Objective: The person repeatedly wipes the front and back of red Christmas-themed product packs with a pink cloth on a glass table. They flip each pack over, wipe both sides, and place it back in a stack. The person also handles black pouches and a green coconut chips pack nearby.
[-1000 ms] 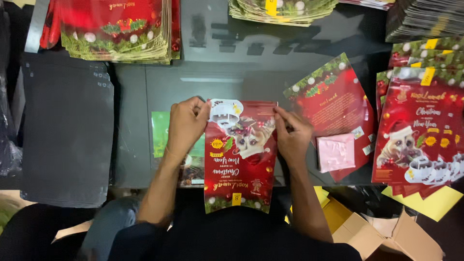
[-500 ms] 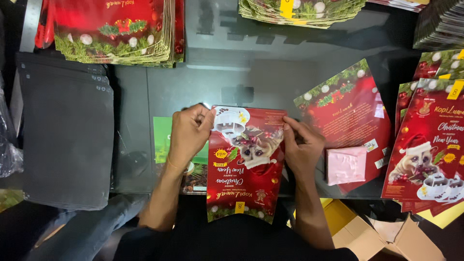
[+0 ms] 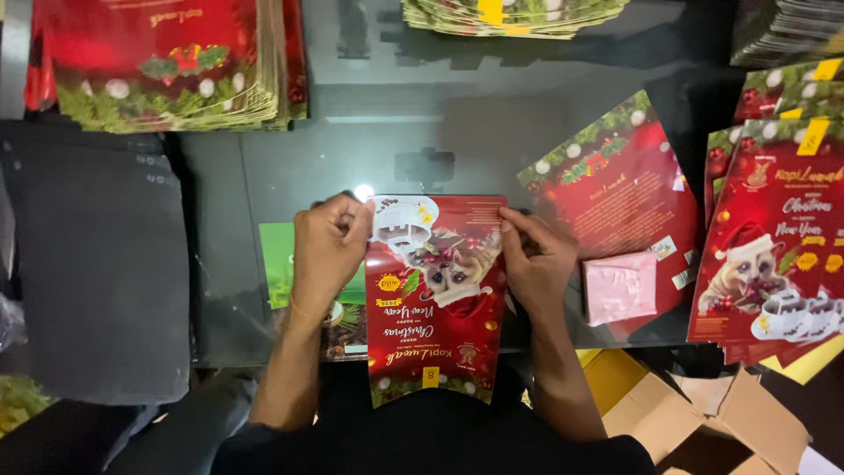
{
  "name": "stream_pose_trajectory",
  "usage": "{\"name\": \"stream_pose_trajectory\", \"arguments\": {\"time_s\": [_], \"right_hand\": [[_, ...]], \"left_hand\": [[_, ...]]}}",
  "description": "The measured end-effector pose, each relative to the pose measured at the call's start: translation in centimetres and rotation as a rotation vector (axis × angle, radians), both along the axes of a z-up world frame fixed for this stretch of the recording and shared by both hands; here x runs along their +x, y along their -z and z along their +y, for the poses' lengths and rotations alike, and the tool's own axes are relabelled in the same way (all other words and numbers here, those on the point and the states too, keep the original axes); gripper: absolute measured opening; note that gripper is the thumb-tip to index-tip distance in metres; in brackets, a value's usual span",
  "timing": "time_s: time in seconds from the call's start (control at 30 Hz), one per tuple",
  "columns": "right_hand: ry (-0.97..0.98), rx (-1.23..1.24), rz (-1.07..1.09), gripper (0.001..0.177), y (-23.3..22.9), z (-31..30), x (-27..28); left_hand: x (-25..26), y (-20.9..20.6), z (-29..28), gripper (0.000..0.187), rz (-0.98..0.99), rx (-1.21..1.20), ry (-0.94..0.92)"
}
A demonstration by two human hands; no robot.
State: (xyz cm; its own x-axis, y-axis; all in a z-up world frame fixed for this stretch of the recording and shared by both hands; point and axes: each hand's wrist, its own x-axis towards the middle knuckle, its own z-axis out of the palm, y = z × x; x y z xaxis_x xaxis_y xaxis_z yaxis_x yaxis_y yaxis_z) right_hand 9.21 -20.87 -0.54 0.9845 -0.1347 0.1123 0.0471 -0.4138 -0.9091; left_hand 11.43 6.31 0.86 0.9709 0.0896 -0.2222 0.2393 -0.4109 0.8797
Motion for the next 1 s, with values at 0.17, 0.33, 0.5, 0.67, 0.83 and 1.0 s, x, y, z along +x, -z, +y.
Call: {"name": "stream_pose_trajectory", "arguments": {"time_s": [0.17, 0.33, 0.5, 0.67, 0.83, 1.0], "right_hand": [[0.014, 0.052, -0.009, 0.019, 0.3, 0.1, 0.0], [0.022, 0.079, 0.016, 0.021, -0.4, 0.4, 0.3], [0.014, 0.068, 0.039, 0.021, -0.8, 0.3, 0.3], [0.027, 0.014, 0.121, 0.024, -0.9, 0.1, 0.4], [-0.151, -0.527, -0.02, 0.022, -2.9, -0.7, 0.7], [-0.311, -1.034, -0.345, 0.027, -4.2, 1.6, 1.0]], "left_hand": [[0.0, 0.2, 0.0, 0.031, -0.001, 0.01, -0.012], [0.1, -0.4, -0.2, 0.032, -0.008, -0.001, -0.022], [0.3, -0.6, -0.5, 0.03, -0.012, 0.044, -0.015], [0.0, -0.6, -0.5, 0.028, 0.045, 0.214, 0.008], [-0.2, -1.5, 1.6, 0.031, -0.042, 0.578, 0.137], [-3.9, 3.3, 4.2, 0.023, -0.728, 0.6, 0.477]]}}
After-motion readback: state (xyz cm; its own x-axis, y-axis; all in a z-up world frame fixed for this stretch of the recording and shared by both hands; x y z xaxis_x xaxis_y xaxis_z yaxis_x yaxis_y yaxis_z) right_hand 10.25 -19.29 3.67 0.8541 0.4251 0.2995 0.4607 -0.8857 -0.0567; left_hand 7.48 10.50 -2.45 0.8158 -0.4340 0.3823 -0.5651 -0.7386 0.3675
